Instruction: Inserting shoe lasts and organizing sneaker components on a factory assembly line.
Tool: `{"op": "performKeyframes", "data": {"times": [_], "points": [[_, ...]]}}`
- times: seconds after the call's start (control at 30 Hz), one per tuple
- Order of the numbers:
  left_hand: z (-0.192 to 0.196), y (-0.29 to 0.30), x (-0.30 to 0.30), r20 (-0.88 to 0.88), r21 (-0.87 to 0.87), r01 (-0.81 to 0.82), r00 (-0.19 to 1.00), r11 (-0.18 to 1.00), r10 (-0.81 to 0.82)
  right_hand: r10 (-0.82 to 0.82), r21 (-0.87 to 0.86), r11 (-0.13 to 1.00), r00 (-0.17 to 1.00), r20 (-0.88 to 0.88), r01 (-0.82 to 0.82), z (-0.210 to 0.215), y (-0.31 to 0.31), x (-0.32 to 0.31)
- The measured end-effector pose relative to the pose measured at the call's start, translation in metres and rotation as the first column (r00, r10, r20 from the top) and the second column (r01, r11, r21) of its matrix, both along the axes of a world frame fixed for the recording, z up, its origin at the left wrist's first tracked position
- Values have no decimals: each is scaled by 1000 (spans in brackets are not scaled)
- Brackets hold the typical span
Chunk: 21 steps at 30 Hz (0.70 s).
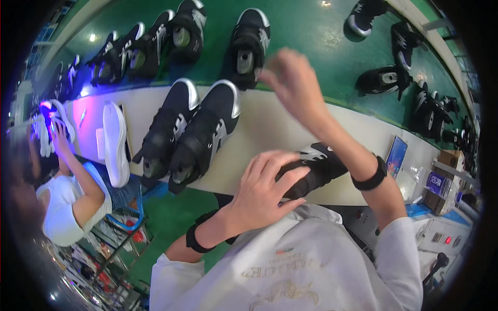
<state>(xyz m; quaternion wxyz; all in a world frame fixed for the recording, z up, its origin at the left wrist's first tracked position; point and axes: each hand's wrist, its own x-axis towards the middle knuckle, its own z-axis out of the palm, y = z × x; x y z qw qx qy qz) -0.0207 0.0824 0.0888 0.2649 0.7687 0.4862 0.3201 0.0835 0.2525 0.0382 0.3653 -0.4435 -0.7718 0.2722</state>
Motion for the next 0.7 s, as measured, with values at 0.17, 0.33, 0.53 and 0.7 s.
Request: {"op": "performKeyframes", "data": {"times": [0.17,0.33,0.53,0.7], "points": [[1,-6,-2,-123,-360,124,976,925,-179,-144,60,989,986,87,139,-29,53,-49],[25,-7,-18,112,-613,123,991,780,-67,-87,-170,977,971,223,126,-25,99,-49],[98,13,-97,441,-800,60,734,597,517,-91,46,995,982,165,84,26,89,84],[84,164,-118,177,-498,-364,846,787,503,-521,311,854,679,517,418,20,53,238]]}}
